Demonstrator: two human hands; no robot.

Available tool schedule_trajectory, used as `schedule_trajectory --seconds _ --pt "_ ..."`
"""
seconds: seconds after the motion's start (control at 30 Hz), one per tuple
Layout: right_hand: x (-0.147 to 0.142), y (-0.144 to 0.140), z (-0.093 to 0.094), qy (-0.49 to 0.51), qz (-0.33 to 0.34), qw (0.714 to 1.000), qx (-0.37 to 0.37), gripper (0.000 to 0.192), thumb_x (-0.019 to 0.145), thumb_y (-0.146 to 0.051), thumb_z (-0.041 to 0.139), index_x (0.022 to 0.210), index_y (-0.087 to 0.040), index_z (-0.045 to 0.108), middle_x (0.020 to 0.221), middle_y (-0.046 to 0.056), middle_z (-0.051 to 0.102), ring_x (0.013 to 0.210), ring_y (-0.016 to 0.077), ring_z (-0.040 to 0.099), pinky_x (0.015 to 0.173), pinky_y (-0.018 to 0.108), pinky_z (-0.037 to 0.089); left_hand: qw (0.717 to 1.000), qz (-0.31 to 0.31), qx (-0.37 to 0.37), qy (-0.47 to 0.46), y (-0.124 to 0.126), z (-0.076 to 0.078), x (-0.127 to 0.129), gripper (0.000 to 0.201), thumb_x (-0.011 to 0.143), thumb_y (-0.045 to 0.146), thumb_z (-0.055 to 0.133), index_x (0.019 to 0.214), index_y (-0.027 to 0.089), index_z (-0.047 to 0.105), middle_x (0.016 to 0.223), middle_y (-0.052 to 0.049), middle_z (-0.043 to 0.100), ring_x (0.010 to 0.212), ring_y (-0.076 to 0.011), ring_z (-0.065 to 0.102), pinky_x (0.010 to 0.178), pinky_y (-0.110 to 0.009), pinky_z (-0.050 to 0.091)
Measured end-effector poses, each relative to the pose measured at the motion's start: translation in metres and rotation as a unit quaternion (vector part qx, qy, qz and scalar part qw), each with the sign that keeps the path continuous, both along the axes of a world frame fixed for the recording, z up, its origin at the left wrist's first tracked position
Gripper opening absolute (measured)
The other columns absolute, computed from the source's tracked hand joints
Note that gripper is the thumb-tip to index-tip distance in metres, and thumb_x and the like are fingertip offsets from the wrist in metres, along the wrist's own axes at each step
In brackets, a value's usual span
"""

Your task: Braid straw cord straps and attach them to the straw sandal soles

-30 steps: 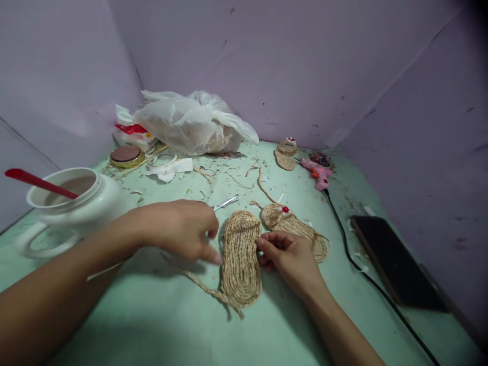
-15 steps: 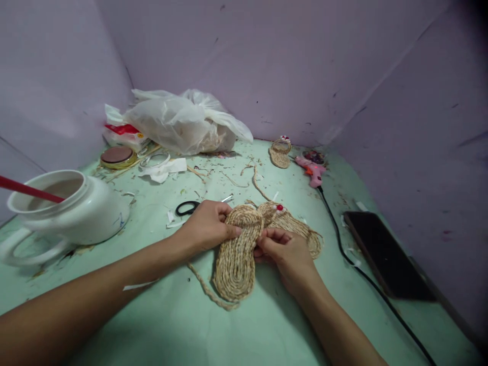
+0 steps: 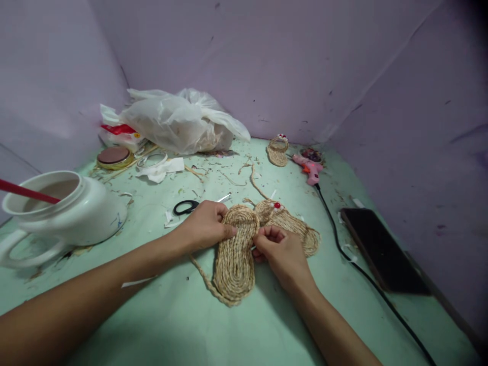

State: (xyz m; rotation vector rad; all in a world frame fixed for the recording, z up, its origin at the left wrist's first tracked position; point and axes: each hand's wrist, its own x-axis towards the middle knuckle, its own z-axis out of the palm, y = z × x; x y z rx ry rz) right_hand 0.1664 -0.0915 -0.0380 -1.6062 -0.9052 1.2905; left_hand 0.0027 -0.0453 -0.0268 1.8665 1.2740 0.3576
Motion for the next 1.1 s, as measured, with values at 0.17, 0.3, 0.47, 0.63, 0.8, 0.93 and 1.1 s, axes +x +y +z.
schedule_trajectory --seconds 0.17,0.3,0.47,0.63,0.8,0.93,1.1 --pt "0.009 0.002 0.003 0.103 0.031 0.994 0.024 0.016 0.055 -0.02 0.068 0.059 -0.015 0.053 0.049 -0.003 0.057 0.044 0.007 0.051 0.046 0.019 0.044 0.997 -0.012 -0.008 0.082 0.009 0.038 -0.014 0.054 0.062 0.038 0.062 0.111 0.014 0.055 0.099 -0.007 0.064 0.068 -0.0146 0.058 0.056 -0.024 0.041" --pt "0.014 0.003 0.004 0.154 0.025 0.987 0.025 0.024 0.054 -0.025 0.072 0.064 -0.015 0.052 0.048 -0.005 0.054 0.042 0.005 0.047 0.043 0.016 0.04 0.945 -0.032 0.091 0.313 0.018 0.055 -0.037 0.034 0.065 0.035 0.054 0.094 0.021 0.062 0.082 -0.005 0.065 0.072 -0.0218 0.058 0.056 -0.027 0.037" --pt "0.013 0.003 0.006 0.134 -0.003 0.991 0.018 0.027 0.05 -0.021 0.073 0.069 -0.014 0.054 0.049 -0.005 0.056 0.042 0.0058 0.048 0.044 0.018 0.04 0.89 -0.069 0.113 0.437 0.018 0.046 -0.044 0.024 0.066 0.026 0.045 0.084 0.017 0.058 0.076 -0.01 0.063 0.067 -0.0253 0.059 0.047 -0.028 0.032" --pt "0.013 0.002 0.007 0.122 0.008 0.992 0.027 0.039 0.044 -0.015 0.075 0.079 -0.015 0.057 0.057 -0.003 0.06 0.051 0.0099 0.054 0.052 0.022 0.043 0.877 -0.06 0.141 0.455 0.011 0.046 -0.029 0.035 0.061 0.017 0.045 0.095 0.017 0.053 0.08 -0.011 0.065 0.069 -0.0274 0.06 0.047 -0.028 0.031" --pt "0.014 0.002 0.005 0.138 -0.014 0.99 -0.001 0.032 0.039 -0.013 0.075 0.067 -0.013 0.06 0.058 -0.001 0.061 0.055 0.0114 0.056 0.058 0.025 0.045 0.906 -0.005 0.148 0.396 0.021 0.056 -0.045 0.042 0.062 0.02 0.046 0.103 0.021 0.055 0.083 -0.008 0.066 0.074 -0.0241 0.059 0.052 -0.027 0.035" --pt "0.014 0.002 0.004 0.143 -0.019 0.989 0.032 0.025 0.044 -0.013 0.073 0.067 -0.015 0.064 0.059 -0.002 0.061 0.056 0.0102 0.054 0.057 0.023 0.042 0.937 0.016 0.116 0.329 0.026 0.075 -0.065 0.034 0.063 0.018 0.045 0.094 0.018 0.059 0.069 0.0 0.064 0.059 -0.0132 0.054 0.052 -0.023 0.034" --pt "0.015 0.001 0.001 0.148 0.022 0.986 0.078 0.02 0.056 -0.019 0.068 0.076 -0.017 0.068 0.066 -0.002 0.064 0.062 0.0121 0.056 0.059 0.023 0.041 0.977 0.113 0.049 0.176 0.011 0.102 -0.069 0.026 0.071 0.03 0.052 0.093 0.017 0.052 0.051 0.007 0.056 0.045 -0.0068 0.045 0.042 -0.017 0.028"
